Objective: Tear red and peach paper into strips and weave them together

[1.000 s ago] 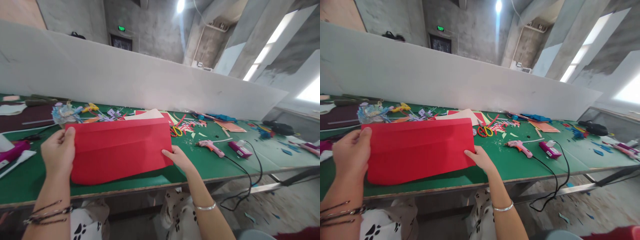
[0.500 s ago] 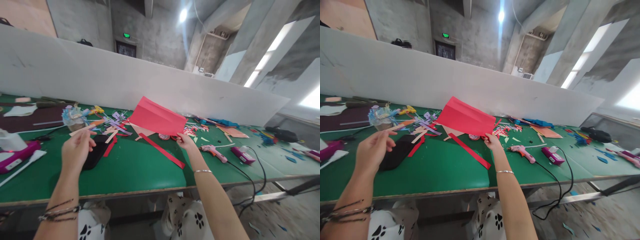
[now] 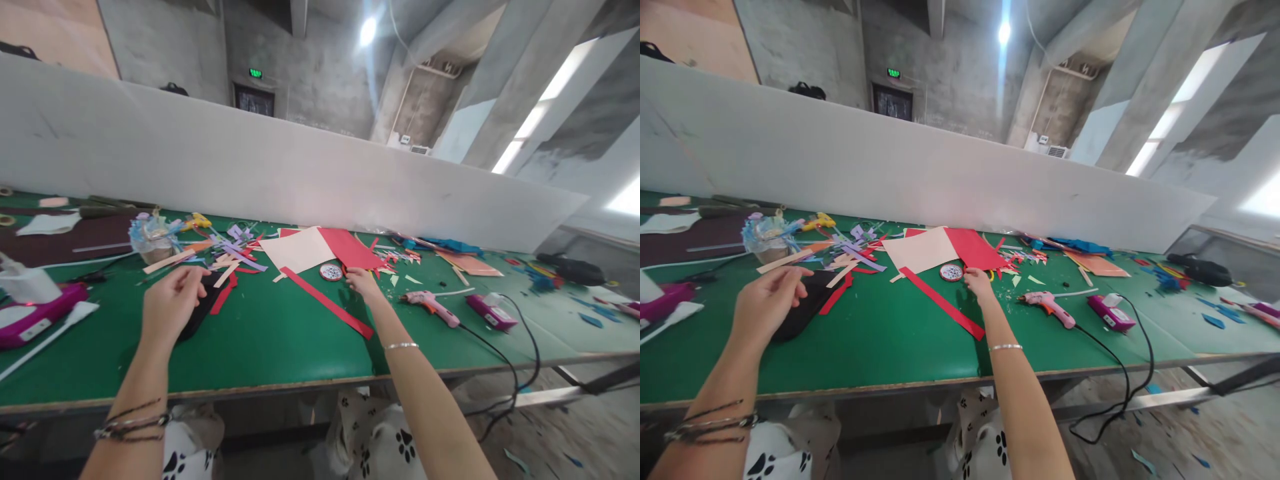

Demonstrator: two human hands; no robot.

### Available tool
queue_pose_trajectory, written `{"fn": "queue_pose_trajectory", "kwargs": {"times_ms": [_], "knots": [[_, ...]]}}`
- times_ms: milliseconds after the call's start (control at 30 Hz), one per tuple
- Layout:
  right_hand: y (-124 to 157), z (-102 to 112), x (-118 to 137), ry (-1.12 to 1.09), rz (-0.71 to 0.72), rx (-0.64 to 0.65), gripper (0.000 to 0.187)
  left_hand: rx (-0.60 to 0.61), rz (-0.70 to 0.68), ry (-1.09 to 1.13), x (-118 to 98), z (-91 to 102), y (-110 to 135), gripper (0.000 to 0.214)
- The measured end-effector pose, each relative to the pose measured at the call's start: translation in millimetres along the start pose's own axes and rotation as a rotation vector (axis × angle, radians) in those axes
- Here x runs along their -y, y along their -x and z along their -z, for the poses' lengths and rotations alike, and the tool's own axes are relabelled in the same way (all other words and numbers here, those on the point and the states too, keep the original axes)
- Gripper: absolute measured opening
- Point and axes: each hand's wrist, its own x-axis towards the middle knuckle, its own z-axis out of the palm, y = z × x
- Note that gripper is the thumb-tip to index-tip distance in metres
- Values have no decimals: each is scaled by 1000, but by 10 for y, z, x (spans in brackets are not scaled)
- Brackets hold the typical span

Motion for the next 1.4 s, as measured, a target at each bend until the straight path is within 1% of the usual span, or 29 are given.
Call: {"fn": "queue_pose_trajectory", "kwargs": {"times_ms": [67,167,267,367,533,633,700,733,767,833,900,967,1000,1067,1133,1167,1233,1333,1400], "knots": [[223,-114,5,161,85,22,19,39,-10,-23,-31,-26,10,25],[546,-282,25,375,193,8,22,114,-42,-81,-75,-72,35,26],[716,-345,40,529,247,11,18,162,-94,-166,-97,-121,68,27],[722,-307,19,615,291,28,25,207,-173,-208,-98,-181,106,29],[639,-248,-56,661,343,38,33,333,-259,-218,-133,-314,180,33],[642,-233,-65,666,393,55,31,420,-301,-250,-188,-406,245,33],[679,-210,-41,663,439,71,26,447,-371,-251,-228,-476,310,31],[708,-195,-20,668,464,66,23,429,-437,-250,-248,-513,351,31],[742,-178,6,692,495,45,21,385,-524,-256,-269,-551,397,31],[821,-146,65,796,594,-26,18,242,-739,-305,-314,-625,506,36],[902,-127,120,930,748,-88,15,116,-944,-388,-359,-694,627,37],[974,-127,158,1009,919,-102,11,68,-1084,-448,-390,-758,740,37],[1003,-131,169,1022,990,-101,11,73,-1119,-465,-397,-787,786,37],[1048,-138,174,1027,1095,-91,14,130,-1132,-493,-388,-841,847,31],[1077,-128,158,1022,1136,-59,13,259,-1122,-535,-354,-879,864,22],[1087,-114,143,1017,1139,-41,12,334,-1123,-561,-331,-890,860,19],[1102,-75,99,999,1129,-21,11,456,-1135,-603,-279,-896,837,20],[1125,-7,10,953,1121,-38,13,538,-1114,-597,-201,-865,802,23],[1145,35,-47,929,1138,-56,16,591,-1040,-559,-161,-824,788,21]]}}
